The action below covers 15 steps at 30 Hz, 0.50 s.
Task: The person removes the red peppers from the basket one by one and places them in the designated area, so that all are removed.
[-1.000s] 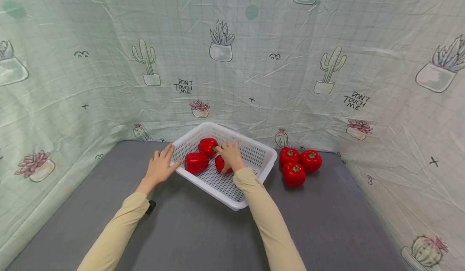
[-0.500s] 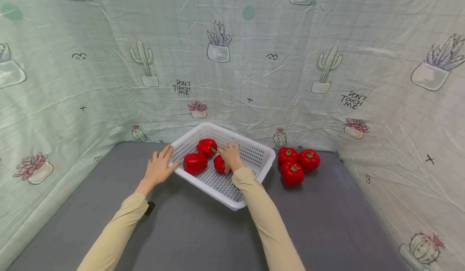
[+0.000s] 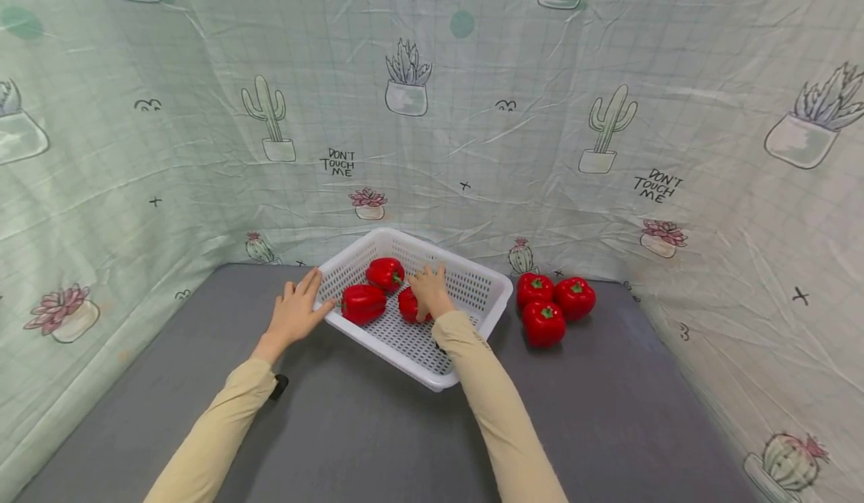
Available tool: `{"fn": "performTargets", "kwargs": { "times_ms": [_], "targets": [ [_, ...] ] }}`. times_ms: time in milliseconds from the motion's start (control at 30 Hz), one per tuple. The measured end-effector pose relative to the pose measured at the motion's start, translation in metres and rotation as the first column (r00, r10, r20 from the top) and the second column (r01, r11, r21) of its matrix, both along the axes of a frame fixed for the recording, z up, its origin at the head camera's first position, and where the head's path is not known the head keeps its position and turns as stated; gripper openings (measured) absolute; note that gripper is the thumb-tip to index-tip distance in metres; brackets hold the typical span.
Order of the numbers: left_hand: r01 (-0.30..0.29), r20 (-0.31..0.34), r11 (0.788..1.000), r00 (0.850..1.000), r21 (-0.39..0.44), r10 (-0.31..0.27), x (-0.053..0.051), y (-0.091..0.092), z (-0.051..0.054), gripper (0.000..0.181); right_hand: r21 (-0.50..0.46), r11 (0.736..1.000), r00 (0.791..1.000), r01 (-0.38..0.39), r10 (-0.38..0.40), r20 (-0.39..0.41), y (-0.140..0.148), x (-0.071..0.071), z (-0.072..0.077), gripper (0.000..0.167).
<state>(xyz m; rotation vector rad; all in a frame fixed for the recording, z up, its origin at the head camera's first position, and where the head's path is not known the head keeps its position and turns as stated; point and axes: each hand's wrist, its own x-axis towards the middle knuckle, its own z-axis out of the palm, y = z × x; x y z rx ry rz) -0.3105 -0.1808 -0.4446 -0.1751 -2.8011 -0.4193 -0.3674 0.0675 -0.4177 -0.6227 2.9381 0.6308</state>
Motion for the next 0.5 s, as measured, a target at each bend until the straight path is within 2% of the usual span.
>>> {"fn": "performTargets", "kwargs": {
  "times_ms": [300, 500],
  "targets": [
    [0.004, 0.023, 1.0, 1.0, -0.006, -0.004, -0.0001, -0.0002, 0.0001, 0.072, -0.046, 0.999, 1.0, -0.006, 0.005, -0.02, -0.003, 0.0028, 0.0028, 0.091],
    [0.006, 0.007, 1.0, 1.0, -0.003, -0.006, -0.0012, -0.0014, -0.0009, 0.072, -0.056, 0.997, 0.996, -0.045, 0.04, -0.082, -0.0064, 0.0044, 0.0089, 0.093]
  ]
}}
